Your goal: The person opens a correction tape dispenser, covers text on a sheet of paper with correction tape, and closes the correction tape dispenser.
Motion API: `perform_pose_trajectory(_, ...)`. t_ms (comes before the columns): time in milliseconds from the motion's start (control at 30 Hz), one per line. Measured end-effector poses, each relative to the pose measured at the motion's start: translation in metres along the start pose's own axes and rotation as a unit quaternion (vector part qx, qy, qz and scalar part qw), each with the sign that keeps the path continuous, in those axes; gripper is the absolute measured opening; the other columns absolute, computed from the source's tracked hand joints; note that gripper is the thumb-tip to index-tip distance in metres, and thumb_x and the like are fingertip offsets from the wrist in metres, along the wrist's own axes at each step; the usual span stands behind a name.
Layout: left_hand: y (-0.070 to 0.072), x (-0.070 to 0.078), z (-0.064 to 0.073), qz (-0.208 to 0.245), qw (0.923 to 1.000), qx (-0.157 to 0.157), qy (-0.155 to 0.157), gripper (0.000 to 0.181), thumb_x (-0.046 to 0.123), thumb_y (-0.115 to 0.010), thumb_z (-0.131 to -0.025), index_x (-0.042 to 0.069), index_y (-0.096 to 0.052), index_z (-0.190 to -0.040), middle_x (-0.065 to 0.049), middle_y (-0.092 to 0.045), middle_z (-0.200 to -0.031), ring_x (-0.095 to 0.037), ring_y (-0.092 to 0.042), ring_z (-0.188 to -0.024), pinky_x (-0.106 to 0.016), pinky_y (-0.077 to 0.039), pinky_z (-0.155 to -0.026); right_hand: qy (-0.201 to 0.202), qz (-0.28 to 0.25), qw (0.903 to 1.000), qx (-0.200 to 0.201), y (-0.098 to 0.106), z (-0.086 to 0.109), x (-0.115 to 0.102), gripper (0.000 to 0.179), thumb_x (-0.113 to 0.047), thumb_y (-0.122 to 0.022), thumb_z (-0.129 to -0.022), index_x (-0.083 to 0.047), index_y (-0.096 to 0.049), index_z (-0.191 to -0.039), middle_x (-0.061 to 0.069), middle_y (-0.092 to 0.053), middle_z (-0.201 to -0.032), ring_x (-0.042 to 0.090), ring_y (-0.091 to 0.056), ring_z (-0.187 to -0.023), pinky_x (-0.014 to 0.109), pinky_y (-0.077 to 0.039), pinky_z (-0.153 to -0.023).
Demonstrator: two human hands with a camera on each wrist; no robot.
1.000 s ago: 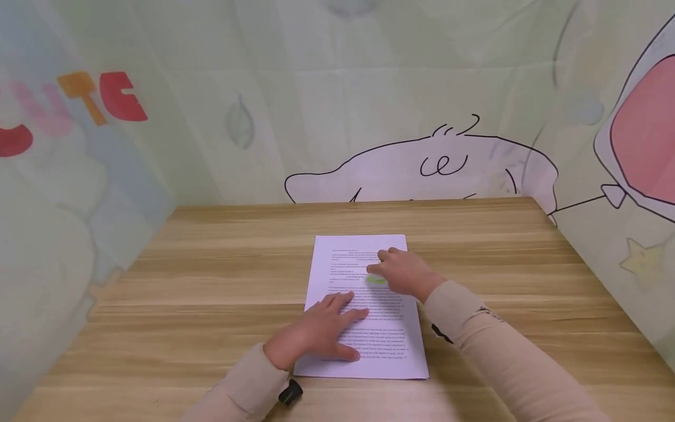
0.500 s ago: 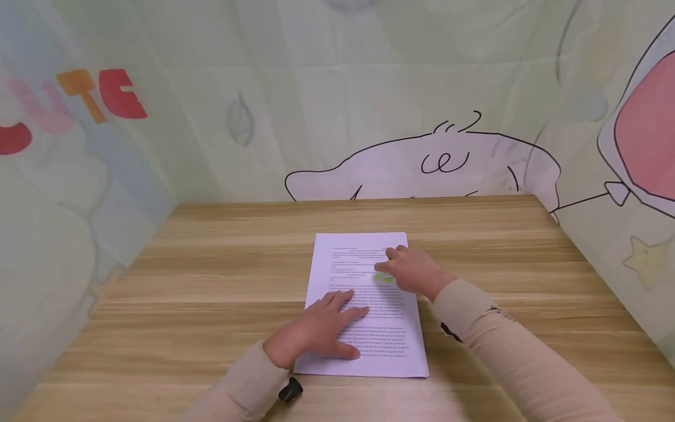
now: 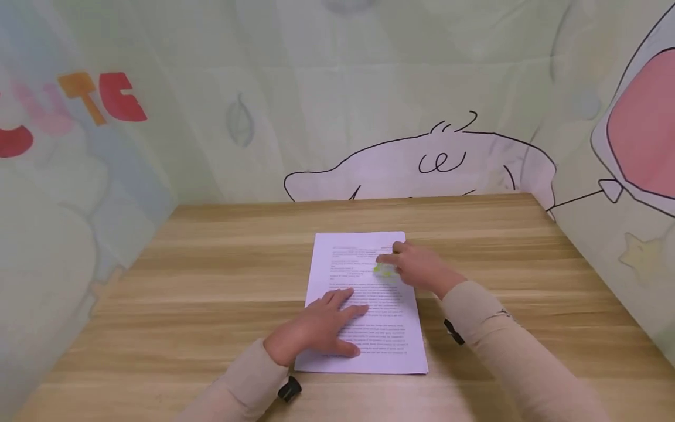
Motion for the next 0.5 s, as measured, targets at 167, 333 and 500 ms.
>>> perform_pose_trajectory(167,-0.001,-0.002,0.001,0.001,1.0,0.004,-0.002,0.075,0.057,-0.064,-0.076,0.035,-0.033,-0.141,-0.005,-0.02,-0.152,-0.027,-0.023,-0.138,-0.049,-0.028,-0.108,-0.018,-0.055,0.9967,0.058,-0.004,0.007,0.007,0.039,-0.005,-0.066,-0.081,-0.021,-0.065,-0.117,0.005,-0.058,-0.088,0.013,-0.046,-0.068,0.026,-0.043,-0.061)
perform_pose_trajectory(333,-0.003,-0.001,0.002,0.01,0.9998,0.012,-0.013,0.074,0.055,-0.063,-0.078,0.033,-0.033,-0.141,-0.006,-0.02,-0.151,-0.027,-0.023,-0.138,-0.046,-0.027,-0.109,-0.031,-0.059,0.9955,0.067,-0.008,0.012,0.006,0.04,-0.007,-0.067,-0.081,-0.022,-0.064,-0.118,0.008,-0.06,-0.094,0.017,-0.051,-0.071,0.03,-0.045,-0.063)
perform_pose_trajectory(500,-0.004,-0.001,0.012,0.01,0.9992,0.022,-0.031,0.072,0.053,-0.063,-0.079,0.032,-0.034,-0.141,-0.007,-0.023,-0.15,-0.029,-0.025,-0.137,-0.047,-0.029,-0.108,-0.059,-0.06,0.9953,0.049,-0.01,0.017,0.005,0.046,-0.013,-0.067,-0.082,-0.02,-0.057,-0.126,0.008,-0.061,-0.091,0.016,-0.051,-0.067,0.031,-0.045,-0.06)
Point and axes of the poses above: each hand's wrist, its own z-axis away from the middle knuckle, its own y-axis out of the back of the hand, x = y × z, the point moved 4 cm from there along -z, towards the middle knuckle
